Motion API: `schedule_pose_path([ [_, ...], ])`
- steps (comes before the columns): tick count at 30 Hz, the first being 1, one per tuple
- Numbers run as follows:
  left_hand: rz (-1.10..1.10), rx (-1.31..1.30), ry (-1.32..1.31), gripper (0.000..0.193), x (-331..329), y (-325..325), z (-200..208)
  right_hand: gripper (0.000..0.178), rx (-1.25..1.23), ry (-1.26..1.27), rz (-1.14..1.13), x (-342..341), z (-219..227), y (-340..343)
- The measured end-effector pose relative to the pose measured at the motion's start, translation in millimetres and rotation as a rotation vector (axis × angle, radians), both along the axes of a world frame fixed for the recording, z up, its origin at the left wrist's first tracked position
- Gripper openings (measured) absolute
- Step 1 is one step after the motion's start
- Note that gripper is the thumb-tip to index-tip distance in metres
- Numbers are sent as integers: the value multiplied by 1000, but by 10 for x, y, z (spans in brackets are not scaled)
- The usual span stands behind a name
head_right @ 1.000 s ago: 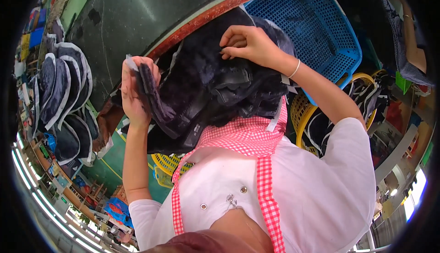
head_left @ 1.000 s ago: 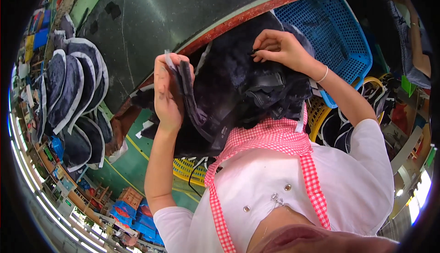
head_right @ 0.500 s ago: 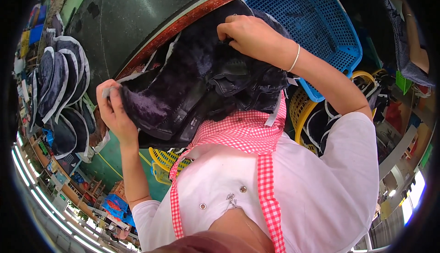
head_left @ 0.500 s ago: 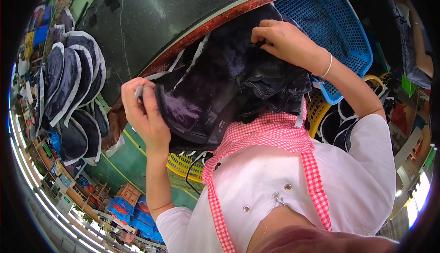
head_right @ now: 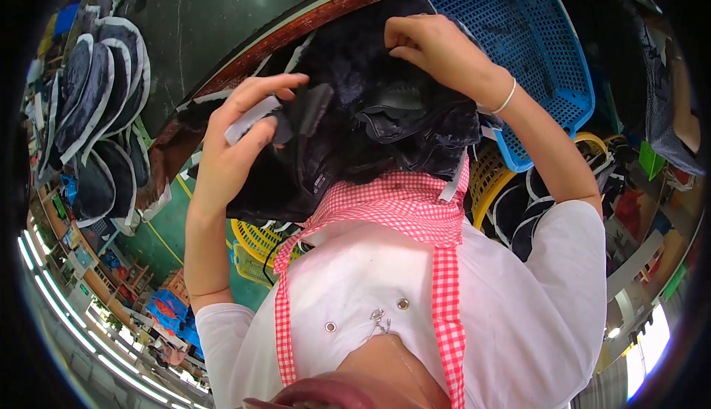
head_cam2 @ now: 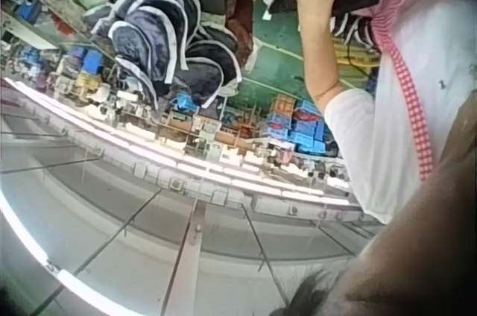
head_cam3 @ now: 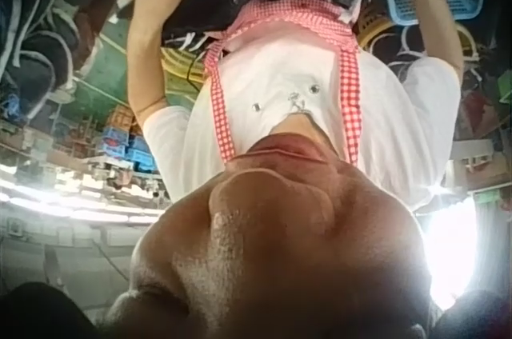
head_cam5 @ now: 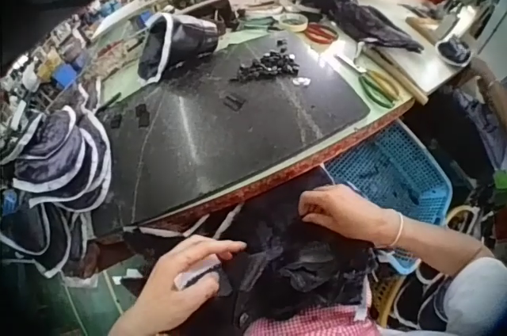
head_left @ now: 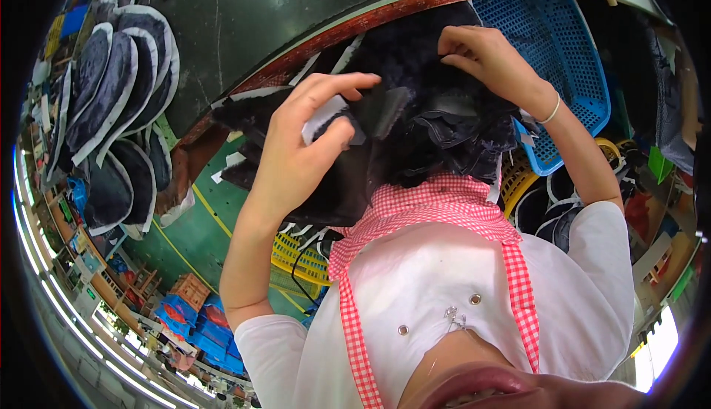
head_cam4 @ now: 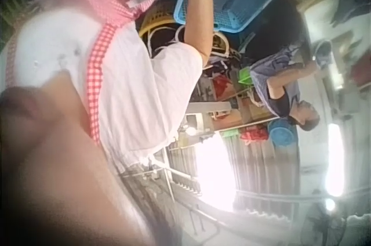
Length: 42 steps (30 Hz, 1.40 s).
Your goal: Trimming and preparing shoe upper components using scissors and assembling small parts.
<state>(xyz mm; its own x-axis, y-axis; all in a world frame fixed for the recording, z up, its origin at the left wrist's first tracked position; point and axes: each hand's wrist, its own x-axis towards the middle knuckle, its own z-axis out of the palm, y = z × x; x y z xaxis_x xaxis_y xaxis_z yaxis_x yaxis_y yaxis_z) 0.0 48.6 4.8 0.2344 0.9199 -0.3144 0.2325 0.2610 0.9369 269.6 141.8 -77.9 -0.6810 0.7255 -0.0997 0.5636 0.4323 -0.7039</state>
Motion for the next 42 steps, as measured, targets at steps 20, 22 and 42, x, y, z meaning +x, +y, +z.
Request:
schedule_pose_path([
  [20,198,116,-146,11,500,10,-77,14,-582,689,-259,-192,819,-254],
  [22,193,143,-135,11,518,12,-77,13,-517,650,-263,-185,828,-259],
  [42,220,173,-90,8,481,47,-212,19,-178,480,-212,-117,836,-269],
])
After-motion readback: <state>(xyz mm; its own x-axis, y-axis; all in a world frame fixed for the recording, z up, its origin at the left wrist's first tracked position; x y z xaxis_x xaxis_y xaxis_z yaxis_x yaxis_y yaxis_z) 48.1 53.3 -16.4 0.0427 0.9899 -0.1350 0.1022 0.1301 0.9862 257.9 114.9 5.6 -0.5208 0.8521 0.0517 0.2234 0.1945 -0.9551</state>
